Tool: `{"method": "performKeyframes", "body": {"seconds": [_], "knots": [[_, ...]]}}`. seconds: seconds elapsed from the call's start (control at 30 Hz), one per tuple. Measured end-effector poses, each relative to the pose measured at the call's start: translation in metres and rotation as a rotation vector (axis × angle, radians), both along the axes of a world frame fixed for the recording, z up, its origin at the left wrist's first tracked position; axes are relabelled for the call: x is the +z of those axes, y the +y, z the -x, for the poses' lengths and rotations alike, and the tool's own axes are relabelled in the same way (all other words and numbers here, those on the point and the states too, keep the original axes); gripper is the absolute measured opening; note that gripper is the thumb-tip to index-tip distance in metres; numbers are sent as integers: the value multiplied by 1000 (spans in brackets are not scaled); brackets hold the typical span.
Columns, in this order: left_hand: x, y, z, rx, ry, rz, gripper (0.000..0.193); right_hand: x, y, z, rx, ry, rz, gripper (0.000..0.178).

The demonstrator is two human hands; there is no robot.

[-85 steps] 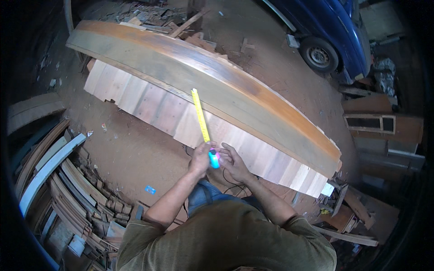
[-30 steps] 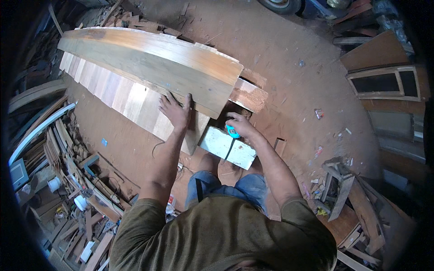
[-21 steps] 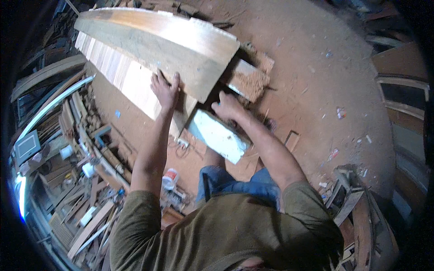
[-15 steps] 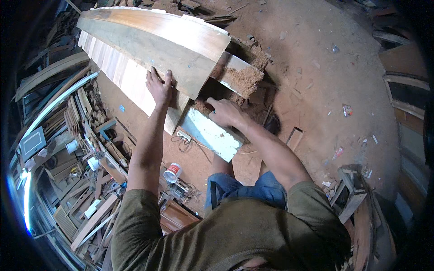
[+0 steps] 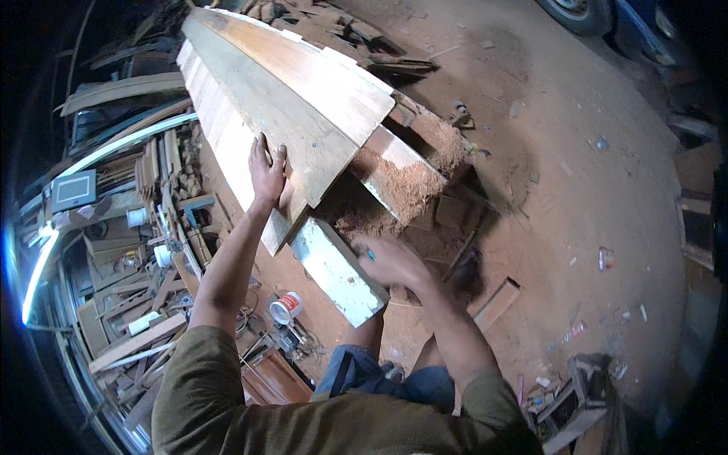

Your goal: The person measures a long wooden plank with a tape measure and marks it with a pencil. They then use a hammer to drive nails into the plank and a hand saw to cut a piece of wood. The person also uses a metal ruler to measure and mark the wood.

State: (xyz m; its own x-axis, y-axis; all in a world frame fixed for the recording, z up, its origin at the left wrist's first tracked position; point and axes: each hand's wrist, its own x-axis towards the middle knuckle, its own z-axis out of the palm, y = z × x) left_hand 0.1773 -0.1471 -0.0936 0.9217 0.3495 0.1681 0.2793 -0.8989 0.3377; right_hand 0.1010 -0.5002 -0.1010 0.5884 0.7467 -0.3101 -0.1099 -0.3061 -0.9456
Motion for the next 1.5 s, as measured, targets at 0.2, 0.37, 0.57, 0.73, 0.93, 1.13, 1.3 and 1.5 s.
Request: {"method": "performKeyframes", "body": {"seconds": [0.2, 0.37, 0.57, 0.73, 0.93, 1.13, 1.3, 1.5], "knots": [[-8, 3, -5, -34, -105, 309, 70, -63, -97, 49, -122, 553, -286, 41], [46, 2, -29, 260, 128, 573, 69, -165, -150, 95, -466, 687, -259, 40], [11, -8, -31, 182, 102, 568, 90, -281, -179, 164, -795, 677, 80, 52], [10, -32, -37, 308, 260, 1001, 72, -323, -197, 191, -858, 774, 214, 65], [13, -62, -34, 236, 284, 1073, 78, -319, -171, 185, -976, 899, 37, 42], [8, -76, -37, 211, 270, 1099, 78, -319, -167, 178, -934, 843, 121, 40], [3, -45, -35, 298, 212, 908, 75, -309, -175, 178, -978, 988, 98, 43], [-11, 43, 22, -248, 143, -520, 58, -257, -180, 206, -821, 783, 106, 38]]}}
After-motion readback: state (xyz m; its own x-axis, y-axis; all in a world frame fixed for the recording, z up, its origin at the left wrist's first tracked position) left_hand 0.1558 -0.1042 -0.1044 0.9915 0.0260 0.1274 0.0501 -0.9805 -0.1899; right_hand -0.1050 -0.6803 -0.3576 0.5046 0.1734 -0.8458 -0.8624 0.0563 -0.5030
